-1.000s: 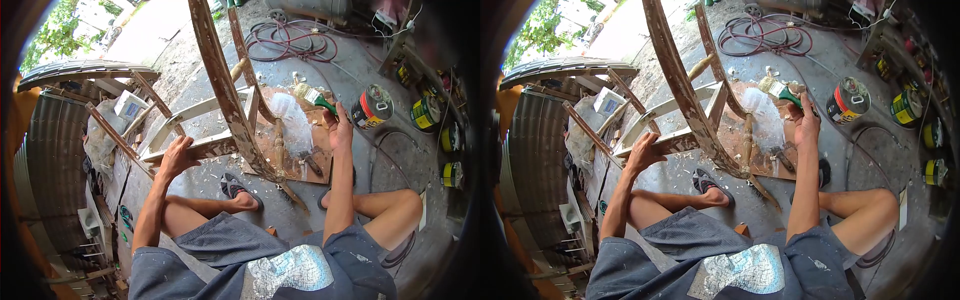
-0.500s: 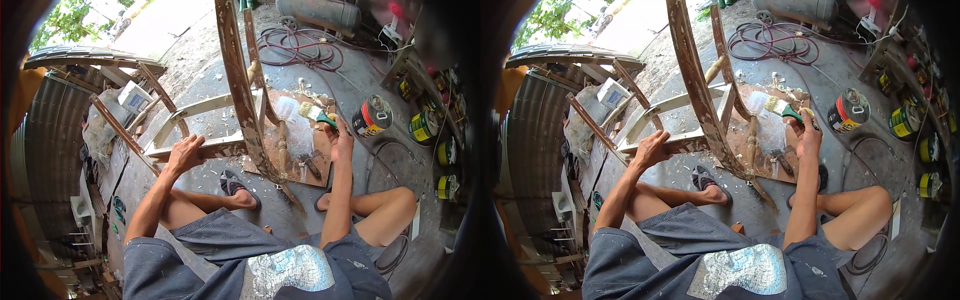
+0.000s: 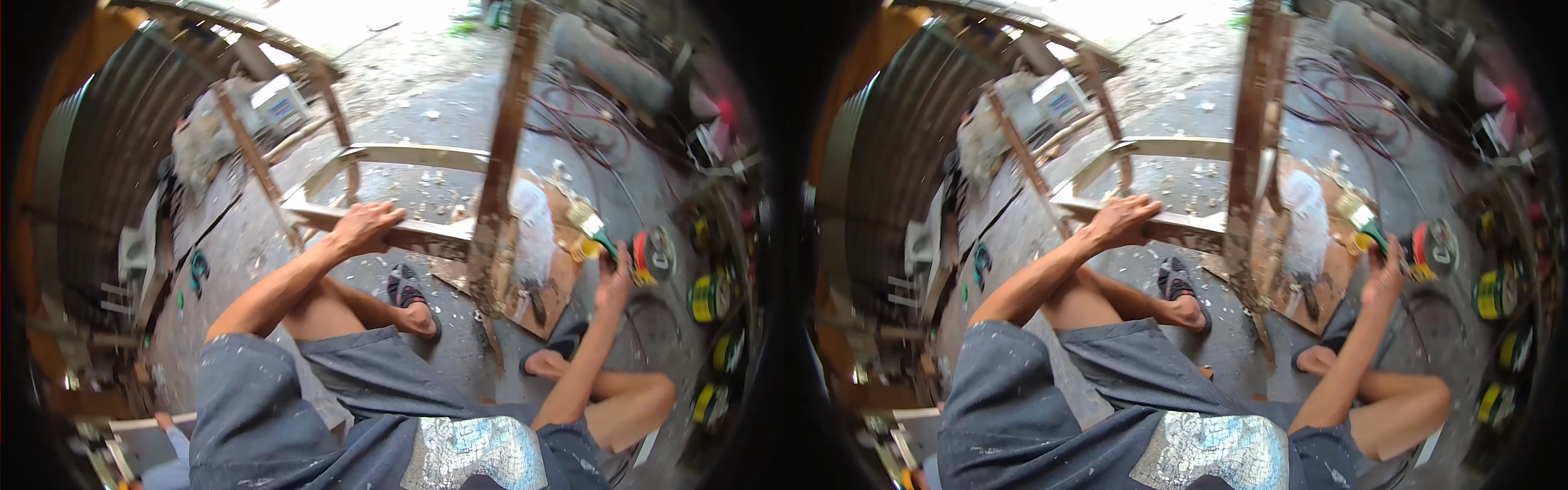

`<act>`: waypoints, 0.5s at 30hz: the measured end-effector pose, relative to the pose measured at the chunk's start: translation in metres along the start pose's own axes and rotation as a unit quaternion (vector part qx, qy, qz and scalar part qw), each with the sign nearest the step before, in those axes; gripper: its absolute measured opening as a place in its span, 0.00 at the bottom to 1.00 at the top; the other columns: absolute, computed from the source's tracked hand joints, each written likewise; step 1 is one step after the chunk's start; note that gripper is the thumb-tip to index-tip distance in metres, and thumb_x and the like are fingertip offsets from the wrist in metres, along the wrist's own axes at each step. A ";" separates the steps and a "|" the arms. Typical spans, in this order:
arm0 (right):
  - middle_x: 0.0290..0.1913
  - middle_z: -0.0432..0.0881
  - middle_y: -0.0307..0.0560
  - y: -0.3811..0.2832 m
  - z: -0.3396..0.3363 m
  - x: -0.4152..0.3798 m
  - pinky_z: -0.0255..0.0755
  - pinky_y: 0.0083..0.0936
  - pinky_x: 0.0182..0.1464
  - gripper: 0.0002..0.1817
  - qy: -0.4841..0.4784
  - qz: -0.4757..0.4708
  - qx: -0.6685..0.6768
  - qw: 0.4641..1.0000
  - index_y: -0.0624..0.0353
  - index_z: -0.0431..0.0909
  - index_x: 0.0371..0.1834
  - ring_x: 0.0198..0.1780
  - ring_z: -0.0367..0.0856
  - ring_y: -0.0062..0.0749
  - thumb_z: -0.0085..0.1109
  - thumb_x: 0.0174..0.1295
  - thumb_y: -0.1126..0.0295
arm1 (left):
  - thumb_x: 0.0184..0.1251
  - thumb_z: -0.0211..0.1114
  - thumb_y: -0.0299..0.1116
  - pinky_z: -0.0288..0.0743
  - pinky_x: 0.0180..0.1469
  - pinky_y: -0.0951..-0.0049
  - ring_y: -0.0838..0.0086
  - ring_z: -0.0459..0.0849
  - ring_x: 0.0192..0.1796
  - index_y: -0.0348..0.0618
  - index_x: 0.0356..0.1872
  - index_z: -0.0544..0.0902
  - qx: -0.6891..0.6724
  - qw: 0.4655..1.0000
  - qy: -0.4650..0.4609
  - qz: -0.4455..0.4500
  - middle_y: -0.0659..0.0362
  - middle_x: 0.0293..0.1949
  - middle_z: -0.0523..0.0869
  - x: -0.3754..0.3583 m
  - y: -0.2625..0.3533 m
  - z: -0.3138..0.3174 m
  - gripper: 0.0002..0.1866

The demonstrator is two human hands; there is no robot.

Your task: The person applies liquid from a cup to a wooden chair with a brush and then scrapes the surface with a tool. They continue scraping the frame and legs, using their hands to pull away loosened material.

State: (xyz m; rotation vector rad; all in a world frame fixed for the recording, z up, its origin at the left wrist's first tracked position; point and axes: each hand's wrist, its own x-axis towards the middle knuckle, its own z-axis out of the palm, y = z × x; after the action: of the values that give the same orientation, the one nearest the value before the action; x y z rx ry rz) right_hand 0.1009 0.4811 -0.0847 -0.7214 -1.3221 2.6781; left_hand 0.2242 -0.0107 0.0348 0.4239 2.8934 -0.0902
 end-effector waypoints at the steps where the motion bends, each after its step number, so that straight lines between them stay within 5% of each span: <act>1: 0.42 0.84 0.43 0.000 -0.003 0.002 0.82 0.23 0.48 0.13 -0.030 -0.014 -0.008 0.999 0.61 0.82 0.46 0.41 0.84 0.28 0.70 0.67 0.64 | 0.47 0.78 0.40 0.83 0.43 0.55 0.57 0.87 0.47 0.48 0.51 0.77 -0.001 1.000 0.002 0.001 0.54 0.42 0.82 -0.001 -0.001 0.002 0.29; 15: 0.45 0.85 0.43 -0.005 0.038 -0.026 0.86 0.23 0.49 0.13 -0.052 0.003 -0.078 0.996 0.63 0.82 0.49 0.42 0.87 0.29 0.69 0.68 0.66 | 0.46 0.77 0.36 0.83 0.42 0.55 0.55 0.88 0.46 0.49 0.56 0.76 -0.009 1.000 -0.019 0.007 0.53 0.42 0.82 -0.008 -0.010 0.004 0.32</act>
State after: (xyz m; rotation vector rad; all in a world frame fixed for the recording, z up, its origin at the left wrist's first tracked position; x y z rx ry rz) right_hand 0.1062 0.4494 -0.0511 -0.6065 -1.5711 2.6734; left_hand 0.2297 -0.0226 0.0331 0.4341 2.8508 -0.0694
